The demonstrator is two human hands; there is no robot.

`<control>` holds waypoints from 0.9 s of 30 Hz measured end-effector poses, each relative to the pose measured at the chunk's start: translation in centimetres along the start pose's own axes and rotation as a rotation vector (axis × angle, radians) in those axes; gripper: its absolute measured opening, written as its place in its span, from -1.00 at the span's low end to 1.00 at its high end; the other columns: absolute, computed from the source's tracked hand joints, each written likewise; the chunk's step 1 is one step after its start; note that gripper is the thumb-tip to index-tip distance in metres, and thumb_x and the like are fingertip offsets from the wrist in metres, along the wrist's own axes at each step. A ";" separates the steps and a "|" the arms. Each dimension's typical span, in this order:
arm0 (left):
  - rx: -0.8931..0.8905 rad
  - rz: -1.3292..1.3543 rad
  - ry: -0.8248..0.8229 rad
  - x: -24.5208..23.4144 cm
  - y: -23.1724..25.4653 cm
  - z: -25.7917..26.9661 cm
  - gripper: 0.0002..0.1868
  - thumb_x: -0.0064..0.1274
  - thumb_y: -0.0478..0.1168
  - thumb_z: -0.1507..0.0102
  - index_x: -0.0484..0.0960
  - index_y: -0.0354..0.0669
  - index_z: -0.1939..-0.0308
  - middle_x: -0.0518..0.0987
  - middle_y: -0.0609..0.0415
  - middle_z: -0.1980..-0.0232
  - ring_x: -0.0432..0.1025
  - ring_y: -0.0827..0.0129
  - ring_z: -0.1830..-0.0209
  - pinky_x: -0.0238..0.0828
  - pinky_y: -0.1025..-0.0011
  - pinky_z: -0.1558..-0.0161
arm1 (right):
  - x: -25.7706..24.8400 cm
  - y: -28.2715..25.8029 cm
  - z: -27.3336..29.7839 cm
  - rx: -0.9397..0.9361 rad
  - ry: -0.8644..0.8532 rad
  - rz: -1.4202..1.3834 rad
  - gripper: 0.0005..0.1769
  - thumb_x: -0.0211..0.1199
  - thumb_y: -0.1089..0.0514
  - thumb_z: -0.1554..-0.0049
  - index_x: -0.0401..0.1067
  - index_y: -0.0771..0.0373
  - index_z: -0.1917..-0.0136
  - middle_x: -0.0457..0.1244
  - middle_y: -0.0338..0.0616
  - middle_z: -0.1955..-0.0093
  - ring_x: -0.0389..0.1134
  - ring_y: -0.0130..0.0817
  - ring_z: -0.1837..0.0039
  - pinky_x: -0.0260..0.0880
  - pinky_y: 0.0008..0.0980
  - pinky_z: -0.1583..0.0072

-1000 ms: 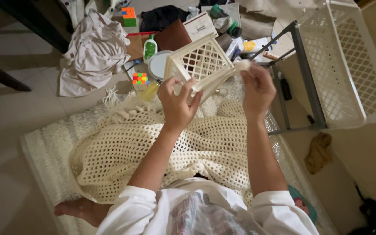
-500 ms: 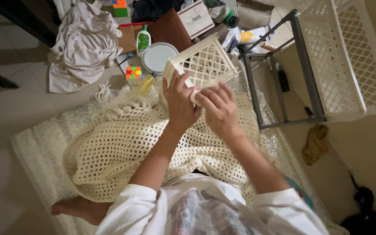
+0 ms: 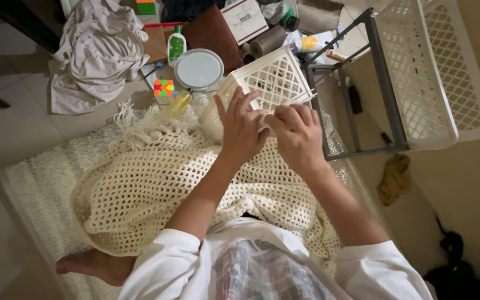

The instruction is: The person sits on the floor and wipes a white plastic basket with a cloth. They rotate the basket to clean different sides and then place it on a metal rack.

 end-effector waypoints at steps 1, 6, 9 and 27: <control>0.018 -0.014 0.008 -0.2 -0.1 0.1 -0.55 0.20 -0.07 -0.32 0.28 0.00 -0.12 0.30 -0.03 -0.45 0.08 -0.20 -0.58 -0.56 -0.48 -0.53 | 0.3 -0.1 0.3 -0.019 0.004 0.019 -0.79 0.28 0.34 -0.23 0.63 0.03 0.06 0.39 -0.22 -0.02 0.36 -0.31 -0.11 0.39 -0.27 -0.14; 0.016 0.011 -0.012 -0.9 -0.7 0.6 -0.51 0.27 -0.04 -0.33 0.28 0.00 -0.14 0.30 -0.03 -0.41 0.09 -0.21 -0.58 -0.48 -0.48 -0.55 | -0.3 7.6 0.2 0.261 -0.019 -0.197 -0.90 0.35 0.37 -0.19 0.57 0.20 0.11 0.37 -0.05 -0.06 0.38 -0.14 -0.17 0.48 -0.28 -0.11; 0.004 0.014 -0.044 -0.6 -0.6 0.9 -0.49 0.28 -0.05 -0.29 0.29 0.03 -0.14 0.31 -0.02 -0.38 0.09 -0.23 -0.56 -0.50 -0.47 -0.54 | -0.5 9.8 -0.5 0.293 0.018 -0.370 -0.84 0.29 0.47 -0.18 0.58 0.29 0.03 0.36 0.00 -0.11 0.43 -0.20 -0.16 0.53 -0.25 -0.14; -0.018 0.068 -0.161 2.2 -1.6 2.8 -0.14 0.21 -0.06 -0.32 0.01 -0.18 -0.52 0.18 -0.16 -0.50 -0.08 -0.19 -0.65 -0.38 -0.37 -0.61 | 1.4 10.8 -3.4 0.646 0.043 -0.327 -0.85 0.30 0.28 -0.22 0.56 0.30 -0.08 0.39 0.04 0.02 0.46 -0.07 0.01 0.49 -0.16 -0.03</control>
Point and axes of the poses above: each hand's wrist, its own z-axis away from the middle knuckle, its own x-axis out of the palm, y = z × x, the point moved 6 cm from there along -z, towards the middle knuckle
